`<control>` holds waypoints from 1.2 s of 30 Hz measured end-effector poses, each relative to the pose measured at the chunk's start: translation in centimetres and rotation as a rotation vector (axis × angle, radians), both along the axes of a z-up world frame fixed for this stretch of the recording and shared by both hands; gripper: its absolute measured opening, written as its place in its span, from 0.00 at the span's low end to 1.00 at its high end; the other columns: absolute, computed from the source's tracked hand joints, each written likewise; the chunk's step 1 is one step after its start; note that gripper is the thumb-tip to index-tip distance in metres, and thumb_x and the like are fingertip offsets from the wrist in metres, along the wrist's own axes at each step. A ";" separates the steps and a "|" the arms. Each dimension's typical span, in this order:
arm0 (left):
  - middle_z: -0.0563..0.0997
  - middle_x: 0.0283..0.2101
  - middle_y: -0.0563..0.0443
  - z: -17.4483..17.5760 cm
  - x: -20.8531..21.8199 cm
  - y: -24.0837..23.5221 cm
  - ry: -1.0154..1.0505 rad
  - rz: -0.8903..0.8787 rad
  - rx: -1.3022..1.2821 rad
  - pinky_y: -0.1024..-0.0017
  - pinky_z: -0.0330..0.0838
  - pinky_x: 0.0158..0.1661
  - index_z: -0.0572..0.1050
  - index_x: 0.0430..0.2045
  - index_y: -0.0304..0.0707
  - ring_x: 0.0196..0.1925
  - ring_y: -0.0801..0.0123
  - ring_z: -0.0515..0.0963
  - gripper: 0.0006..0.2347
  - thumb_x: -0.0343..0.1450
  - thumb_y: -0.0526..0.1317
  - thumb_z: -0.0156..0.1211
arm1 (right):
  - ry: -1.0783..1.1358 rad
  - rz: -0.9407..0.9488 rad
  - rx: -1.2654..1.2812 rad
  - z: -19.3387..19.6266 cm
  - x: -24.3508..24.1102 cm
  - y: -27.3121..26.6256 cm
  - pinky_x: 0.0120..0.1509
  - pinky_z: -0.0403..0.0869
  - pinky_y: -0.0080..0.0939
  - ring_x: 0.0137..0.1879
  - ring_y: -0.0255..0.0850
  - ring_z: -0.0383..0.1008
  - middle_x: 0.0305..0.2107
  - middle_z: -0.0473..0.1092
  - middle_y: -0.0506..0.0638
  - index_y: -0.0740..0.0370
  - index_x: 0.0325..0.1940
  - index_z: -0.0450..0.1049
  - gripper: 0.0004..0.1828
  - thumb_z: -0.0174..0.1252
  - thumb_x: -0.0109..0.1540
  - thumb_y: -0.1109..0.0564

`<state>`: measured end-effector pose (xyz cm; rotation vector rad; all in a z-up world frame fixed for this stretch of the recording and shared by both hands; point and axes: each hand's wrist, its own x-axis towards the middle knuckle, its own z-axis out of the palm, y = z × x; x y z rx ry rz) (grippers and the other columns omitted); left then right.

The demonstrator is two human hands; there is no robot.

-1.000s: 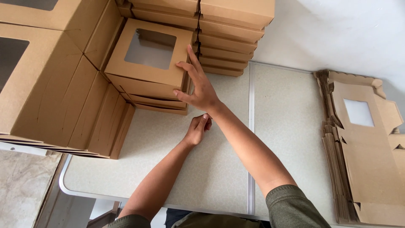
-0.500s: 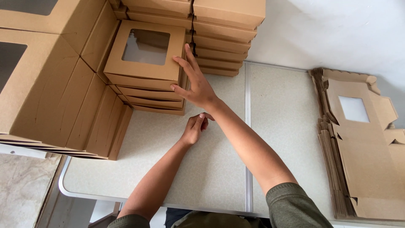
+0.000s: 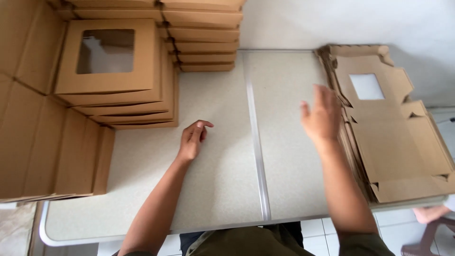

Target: The person assembles two flat cardboard boxes with clear windows by folding the sides and tucking the flaps to form the box shape. Each completed box is then placed on a stack of finished boxes on the left side of the table.

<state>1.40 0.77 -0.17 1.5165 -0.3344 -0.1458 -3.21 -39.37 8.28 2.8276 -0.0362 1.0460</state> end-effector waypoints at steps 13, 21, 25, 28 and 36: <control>0.67 0.18 0.46 2.1 -0.9 -1.3 0.044 0.061 0.067 0.71 0.62 0.29 0.81 0.37 0.33 0.22 0.66 0.65 0.18 0.81 0.37 0.37 | 0.637 -0.702 0.219 -5.8 -14.7 -9.1 0.55 0.75 0.69 0.64 0.71 0.70 0.63 0.68 0.71 0.71 0.69 0.67 0.30 0.48 0.69 0.48; 0.67 0.18 0.47 1.1 -0.6 -1.3 0.030 0.073 0.048 0.72 0.62 0.28 0.80 0.38 0.33 0.22 0.67 0.66 0.19 0.82 0.40 0.36 | 0.611 -0.665 0.158 -5.5 -14.3 -7.7 0.50 0.77 0.69 0.60 0.69 0.74 0.61 0.70 0.70 0.70 0.69 0.69 0.27 0.43 0.72 0.49; 0.66 0.18 0.47 1.2 -0.6 -1.2 0.036 0.070 0.037 0.72 0.62 0.28 0.80 0.37 0.33 0.22 0.67 0.66 0.19 0.82 0.39 0.36 | 0.580 -0.624 0.079 -4.2 -14.3 -5.0 0.48 0.78 0.65 0.59 0.65 0.76 0.60 0.71 0.68 0.69 0.68 0.71 0.26 0.46 0.71 0.51; 0.66 0.18 0.47 1.2 -0.7 -1.2 0.023 0.057 0.047 0.72 0.62 0.28 0.80 0.38 0.33 0.22 0.67 0.65 0.18 0.82 0.39 0.36 | 0.607 -0.589 0.076 -3.4 -13.8 -2.7 0.48 0.79 0.63 0.59 0.65 0.75 0.59 0.71 0.68 0.69 0.67 0.70 0.26 0.43 0.72 0.51; 0.67 0.18 0.46 1.0 -0.6 -0.9 0.000 0.036 0.051 0.71 0.63 0.28 0.80 0.38 0.34 0.22 0.66 0.65 0.17 0.81 0.37 0.37 | 0.680 -0.515 0.185 -7.0 -12.0 3.4 0.50 0.79 0.62 0.51 0.64 0.80 0.44 0.77 0.68 0.64 0.59 0.76 0.26 0.40 0.70 0.47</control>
